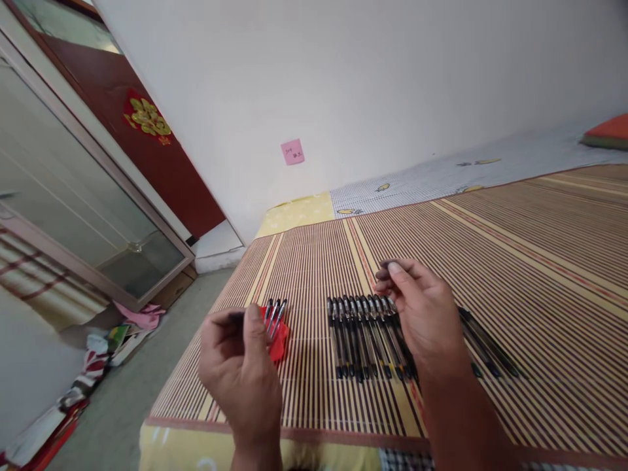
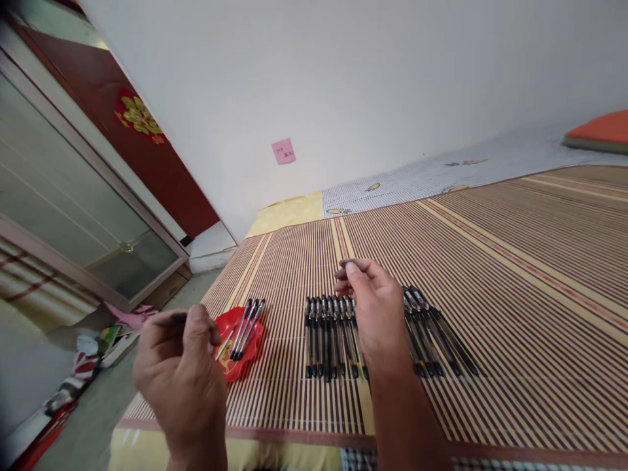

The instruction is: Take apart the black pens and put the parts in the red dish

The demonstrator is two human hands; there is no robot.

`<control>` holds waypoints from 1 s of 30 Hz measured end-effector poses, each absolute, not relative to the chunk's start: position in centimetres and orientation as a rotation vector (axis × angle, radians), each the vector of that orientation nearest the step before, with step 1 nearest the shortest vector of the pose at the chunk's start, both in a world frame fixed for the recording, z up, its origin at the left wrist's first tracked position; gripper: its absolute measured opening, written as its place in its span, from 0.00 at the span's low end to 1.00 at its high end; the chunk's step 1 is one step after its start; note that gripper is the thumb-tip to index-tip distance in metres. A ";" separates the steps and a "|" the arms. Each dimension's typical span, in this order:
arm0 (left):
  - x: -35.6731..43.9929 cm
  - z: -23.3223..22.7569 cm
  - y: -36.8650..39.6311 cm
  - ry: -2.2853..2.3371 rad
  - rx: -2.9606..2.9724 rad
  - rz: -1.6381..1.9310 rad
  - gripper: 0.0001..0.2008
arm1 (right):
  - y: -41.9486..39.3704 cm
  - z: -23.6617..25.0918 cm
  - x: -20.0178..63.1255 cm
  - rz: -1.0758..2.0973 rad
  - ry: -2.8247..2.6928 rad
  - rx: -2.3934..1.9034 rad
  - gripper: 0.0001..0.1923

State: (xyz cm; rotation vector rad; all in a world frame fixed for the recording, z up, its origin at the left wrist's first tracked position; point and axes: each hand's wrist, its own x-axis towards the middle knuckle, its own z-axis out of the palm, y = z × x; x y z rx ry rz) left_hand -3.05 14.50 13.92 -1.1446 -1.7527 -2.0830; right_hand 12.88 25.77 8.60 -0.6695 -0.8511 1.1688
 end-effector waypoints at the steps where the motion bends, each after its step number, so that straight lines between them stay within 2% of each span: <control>1: -2.9 13.7 15.0 -1.787 -1.182 -2.074 0.09 | 25.7 8.7 12.9 1.170 -0.835 -0.668 0.07; 4: -3.1 11.8 16.7 -2.016 -1.364 -2.052 0.09 | 25.6 8.9 13.1 1.181 -0.827 -0.673 0.07; 8: -3.9 7.0 18.7 -2.314 -1.561 -1.965 0.07 | 25.6 9.0 13.1 1.197 -0.826 -0.669 0.07; 13: -4.4 2.7 20.5 -2.637 -1.706 -1.429 0.04 | 25.7 9.0 12.9 1.184 -0.836 -0.670 0.07; 17: -4.3 1.9 20.8 -2.765 -1.687 -1.202 0.02 | 25.8 8.9 12.7 1.193 -0.838 -0.686 0.07; 24: -3.8 1.9 20.6 -2.863 -1.681 -0.900 0.10 | 25.9 8.5 12.6 1.177 -0.869 -0.693 0.07; 30: -3.7 1.9 20.9 -2.888 -1.679 -0.775 0.09 | 25.7 8.7 12.6 1.206 -0.849 -0.691 0.07</control>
